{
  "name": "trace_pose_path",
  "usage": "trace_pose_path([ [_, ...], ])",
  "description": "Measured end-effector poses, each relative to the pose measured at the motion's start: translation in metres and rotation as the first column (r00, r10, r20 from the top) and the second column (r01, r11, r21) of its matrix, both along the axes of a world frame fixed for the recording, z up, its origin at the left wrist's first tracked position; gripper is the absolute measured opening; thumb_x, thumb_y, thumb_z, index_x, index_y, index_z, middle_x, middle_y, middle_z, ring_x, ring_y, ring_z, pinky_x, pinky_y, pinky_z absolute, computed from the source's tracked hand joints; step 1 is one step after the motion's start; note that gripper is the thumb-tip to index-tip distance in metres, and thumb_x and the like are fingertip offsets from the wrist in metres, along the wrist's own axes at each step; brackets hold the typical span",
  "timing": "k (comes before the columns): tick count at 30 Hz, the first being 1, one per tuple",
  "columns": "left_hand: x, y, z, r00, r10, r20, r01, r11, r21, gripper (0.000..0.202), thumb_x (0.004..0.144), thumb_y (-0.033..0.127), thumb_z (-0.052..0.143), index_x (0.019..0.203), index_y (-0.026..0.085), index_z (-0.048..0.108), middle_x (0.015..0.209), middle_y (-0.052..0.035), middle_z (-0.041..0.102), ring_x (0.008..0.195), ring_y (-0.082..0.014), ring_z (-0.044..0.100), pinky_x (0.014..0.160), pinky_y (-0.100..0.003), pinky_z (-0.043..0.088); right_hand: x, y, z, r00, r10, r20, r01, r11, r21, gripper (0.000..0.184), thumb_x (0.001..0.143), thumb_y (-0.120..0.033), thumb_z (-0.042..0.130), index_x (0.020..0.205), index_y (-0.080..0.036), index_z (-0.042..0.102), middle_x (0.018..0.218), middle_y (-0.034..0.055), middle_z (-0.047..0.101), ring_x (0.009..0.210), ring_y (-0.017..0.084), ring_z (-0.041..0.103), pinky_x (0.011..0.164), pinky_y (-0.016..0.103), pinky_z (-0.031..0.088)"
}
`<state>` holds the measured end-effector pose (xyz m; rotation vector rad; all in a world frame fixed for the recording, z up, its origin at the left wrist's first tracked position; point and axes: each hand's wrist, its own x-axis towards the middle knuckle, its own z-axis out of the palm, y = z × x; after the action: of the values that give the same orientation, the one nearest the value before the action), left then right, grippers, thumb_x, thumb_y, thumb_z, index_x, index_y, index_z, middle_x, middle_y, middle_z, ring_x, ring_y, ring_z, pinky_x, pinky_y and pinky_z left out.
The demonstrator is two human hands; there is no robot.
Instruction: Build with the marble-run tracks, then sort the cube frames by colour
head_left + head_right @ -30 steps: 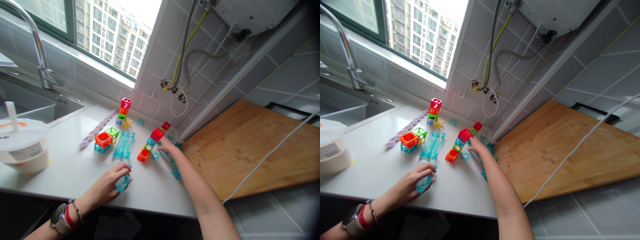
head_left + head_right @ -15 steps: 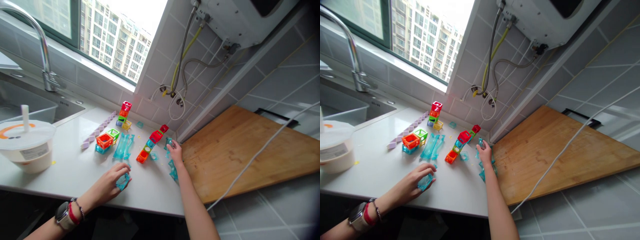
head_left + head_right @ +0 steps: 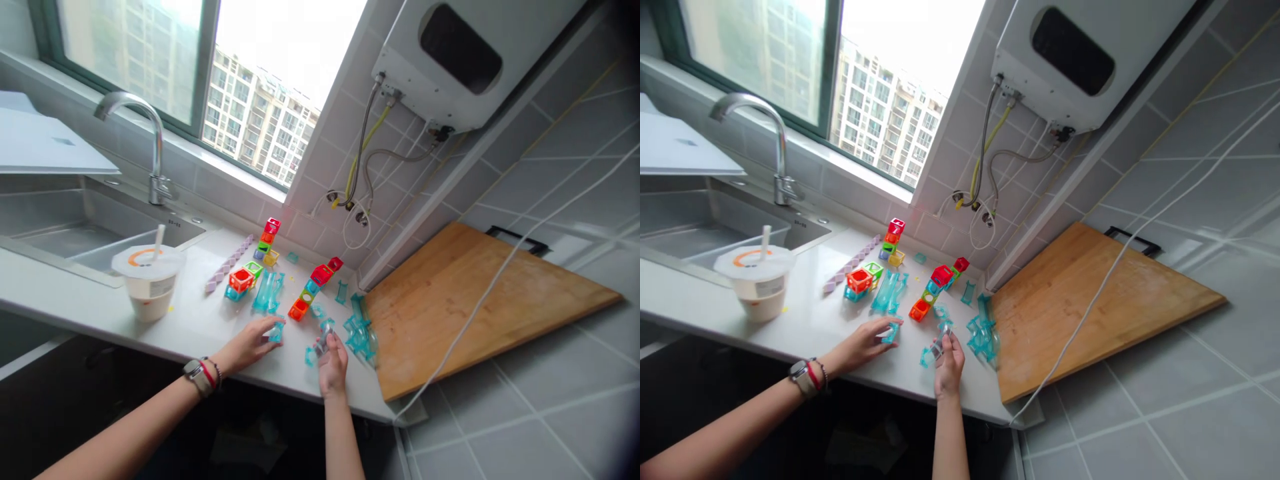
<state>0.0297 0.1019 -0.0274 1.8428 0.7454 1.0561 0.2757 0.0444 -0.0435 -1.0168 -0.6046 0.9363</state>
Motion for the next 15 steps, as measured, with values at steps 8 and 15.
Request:
trace_pose_path([
  [8, 0.0014, 0.0026, 0.005, 0.995, 0.033, 0.098, -0.019, 0.989, -0.145, 0.061, 0.072, 0.063, 0.085, 0.11, 0.016, 0.075, 0.116, -0.0145, 0.079, 0.108, -0.034, 0.076, 0.096, -0.045, 0.062, 0.0037, -0.0003, 0.0072, 0.995, 0.095, 0.01, -0.094, 0.994, -0.049, 0.043, 0.073, -0.049, 0.085, 0.102, -0.019, 0.074, 0.107, 0.007, 0.081, 0.077, 0.017, 0.072, 0.072, 0.032, 0.06],
  [15, 0.0007, 0.0079, 0.0072, 0.978, 0.102, 0.182, -0.056, 0.969, -0.242, 0.07, 0.067, 0.067, 0.086, 0.11, 0.013, 0.077, 0.102, -0.0147, 0.08, 0.092, -0.0302, 0.076, 0.08, -0.04, 0.063, 0.0042, 0.0014, 0.0068, 0.995, 0.069, 0.075, -0.064, 0.996, -0.067, 0.042, 0.075, -0.05, 0.081, 0.102, -0.019, 0.071, 0.102, 0.0064, 0.082, 0.076, 0.017, 0.072, 0.069, 0.03, 0.058],
])
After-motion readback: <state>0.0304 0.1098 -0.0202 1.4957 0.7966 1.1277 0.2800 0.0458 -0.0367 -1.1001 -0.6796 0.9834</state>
